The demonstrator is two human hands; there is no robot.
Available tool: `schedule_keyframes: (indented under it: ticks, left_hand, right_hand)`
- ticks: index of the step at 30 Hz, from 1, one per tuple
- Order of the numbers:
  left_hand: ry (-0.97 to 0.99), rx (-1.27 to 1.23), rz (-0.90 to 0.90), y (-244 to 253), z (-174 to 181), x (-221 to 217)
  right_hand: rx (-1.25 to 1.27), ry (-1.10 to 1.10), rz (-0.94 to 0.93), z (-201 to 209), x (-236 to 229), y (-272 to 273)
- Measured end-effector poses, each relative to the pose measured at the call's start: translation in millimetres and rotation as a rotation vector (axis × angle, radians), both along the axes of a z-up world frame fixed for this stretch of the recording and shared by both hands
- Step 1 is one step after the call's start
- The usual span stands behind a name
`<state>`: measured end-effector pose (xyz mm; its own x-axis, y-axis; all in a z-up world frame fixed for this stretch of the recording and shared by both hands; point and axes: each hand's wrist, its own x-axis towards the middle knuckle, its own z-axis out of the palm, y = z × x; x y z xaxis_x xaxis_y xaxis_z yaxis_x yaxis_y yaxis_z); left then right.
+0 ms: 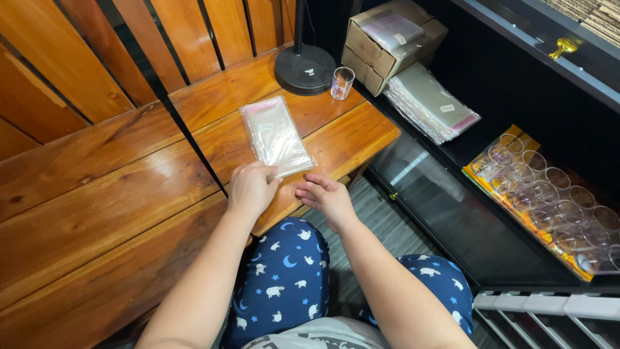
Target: The person sits on the floor and repeatedly picks up stacks of clear plastic pouches from a wooden bench, then places them into a black shelf unit. The person also briefly handles a small glass cup before returning it to the bench.
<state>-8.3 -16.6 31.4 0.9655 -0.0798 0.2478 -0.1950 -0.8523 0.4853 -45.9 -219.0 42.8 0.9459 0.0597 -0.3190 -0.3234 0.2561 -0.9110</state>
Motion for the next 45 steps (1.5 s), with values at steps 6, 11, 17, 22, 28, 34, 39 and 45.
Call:
schedule_keyframes:
  ticks: [6,11,17,22,28,34,39,45]
  left_hand:
    - [-0.082,0.032,0.005,-18,11,-4]
    - [-0.214,-0.007,-0.104,-47,16,-2]
    - [-0.077,-0.024,-0.275,-71,45,-15]
    - [-0.013,-0.211,-0.219,-45,29,18]
    - [-0.083,-0.118,0.216,13,4,65]
    - [0.181,-0.071,0.277,19,-5,70]
    - [0.255,-0.260,0.390,23,-32,86]
    - [0.205,-0.398,0.437,21,-9,70]
  right_hand:
    - [0.010,0.008,-0.009,-4,0,-1]
    - [0.113,0.056,-0.052,-4,2,-1]
    - [0.237,0.100,-0.152,-47,19,-17]
    - [0.226,0.104,-0.177,-12,10,-24]
    - [0.125,0.057,-0.179,-6,8,-30]
    - [-0.030,0.041,-0.292,-11,10,-37]
    - [-0.076,0.008,-0.324,-25,16,-45]
    - [-0.040,-0.010,-0.361,-18,13,-43]
